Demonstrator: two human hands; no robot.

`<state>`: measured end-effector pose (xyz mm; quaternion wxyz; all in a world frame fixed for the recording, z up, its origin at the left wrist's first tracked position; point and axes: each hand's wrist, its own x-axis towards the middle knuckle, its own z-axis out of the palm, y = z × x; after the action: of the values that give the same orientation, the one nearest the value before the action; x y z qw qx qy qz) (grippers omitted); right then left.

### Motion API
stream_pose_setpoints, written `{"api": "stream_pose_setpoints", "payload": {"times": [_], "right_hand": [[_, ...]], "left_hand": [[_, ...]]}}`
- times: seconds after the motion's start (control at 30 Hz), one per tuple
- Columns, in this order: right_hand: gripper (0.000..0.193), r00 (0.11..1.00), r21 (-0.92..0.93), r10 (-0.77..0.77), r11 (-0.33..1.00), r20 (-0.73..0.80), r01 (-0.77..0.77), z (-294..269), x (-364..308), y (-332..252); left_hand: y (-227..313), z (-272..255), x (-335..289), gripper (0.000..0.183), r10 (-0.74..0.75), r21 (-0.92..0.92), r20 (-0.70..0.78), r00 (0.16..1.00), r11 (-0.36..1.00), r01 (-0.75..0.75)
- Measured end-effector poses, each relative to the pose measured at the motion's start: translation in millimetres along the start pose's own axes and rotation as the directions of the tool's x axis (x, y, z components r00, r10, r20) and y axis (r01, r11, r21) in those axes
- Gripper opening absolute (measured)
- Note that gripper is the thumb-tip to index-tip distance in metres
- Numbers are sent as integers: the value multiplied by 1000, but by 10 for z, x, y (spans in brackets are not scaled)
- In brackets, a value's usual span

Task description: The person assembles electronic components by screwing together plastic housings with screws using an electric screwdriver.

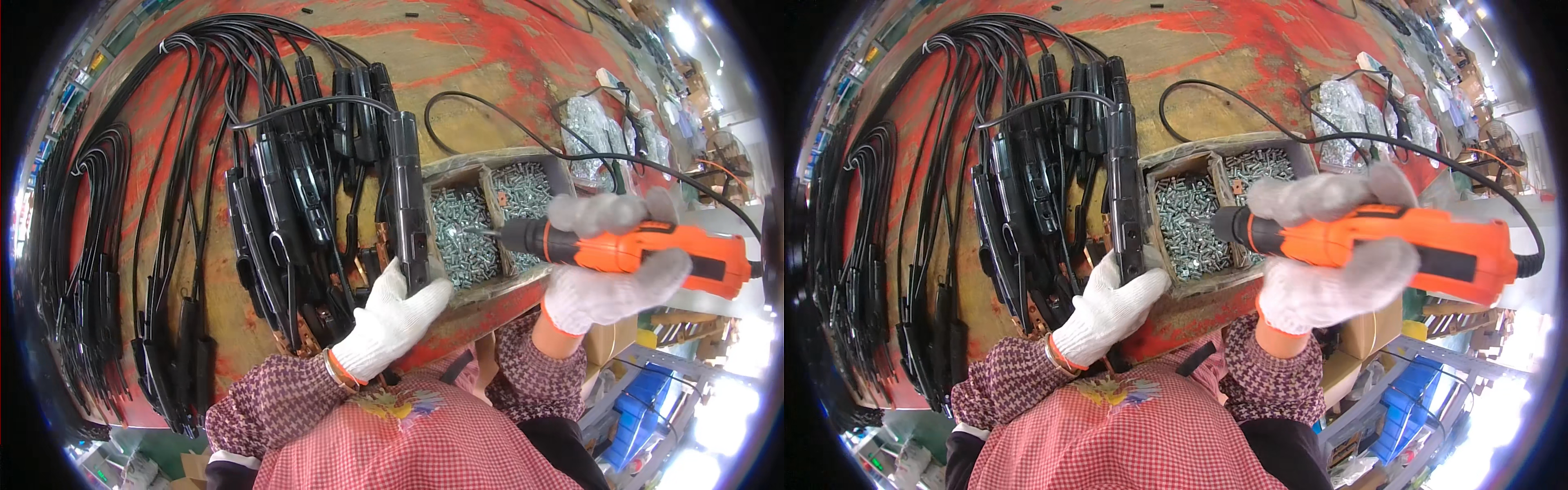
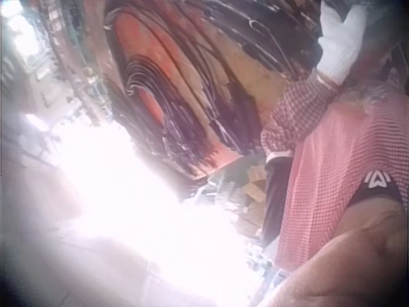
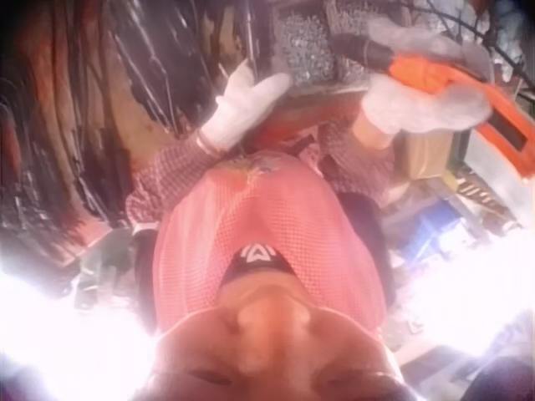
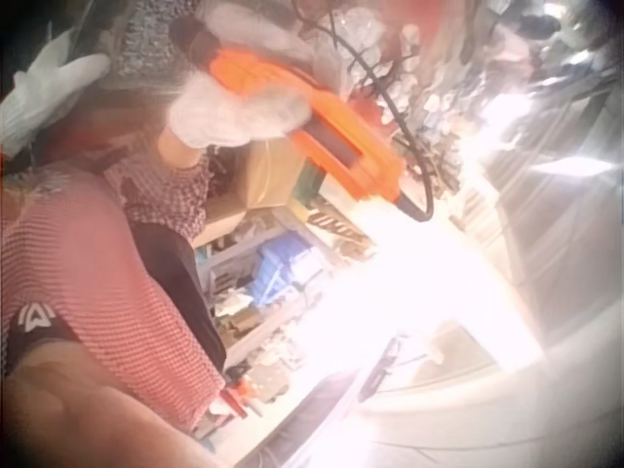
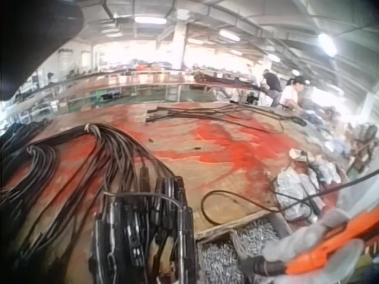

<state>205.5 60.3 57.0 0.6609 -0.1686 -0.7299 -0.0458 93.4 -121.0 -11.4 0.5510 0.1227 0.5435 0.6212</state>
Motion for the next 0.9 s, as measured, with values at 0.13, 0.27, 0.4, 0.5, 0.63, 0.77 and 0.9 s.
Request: {"api": "stream_pose_setpoints", "payload": {"times": [0.13,0.27,0.4,0.5,0.63,0.77,0.9], "right_hand": [[37,955,344,296,893,33,-289,-112,300,-314],[57,592,792,712,83,378,-605,-104,418,-563],[58,610,833,691,21,387,-552,-68,426,-665],[60,662,847,577,-102,478,-522,-72,371,-591],[59,586,767,712,104,387,-633,-65,338,-733],[55,734,818,368,-170,570,-550,-92,243,-543],[59,605,741,788,339,113,-580,17,302,-809]], "left_hand": [[68,-17,-1,28,-35,74,36,999,997,32],[73,-6,-29,28,-16,77,22,1000,997,15],[21,3,-7,28,13,9,26,1000,1000,-13],[6,-12,1,28,1,64,34,999,998,-3],[-10,-11,2,24,12,-7,48,999,1000,-12],[-47,-24,26,24,24,24,45,999,999,-25],[-54,-28,43,26,11,53,52,999,998,-14]]}}
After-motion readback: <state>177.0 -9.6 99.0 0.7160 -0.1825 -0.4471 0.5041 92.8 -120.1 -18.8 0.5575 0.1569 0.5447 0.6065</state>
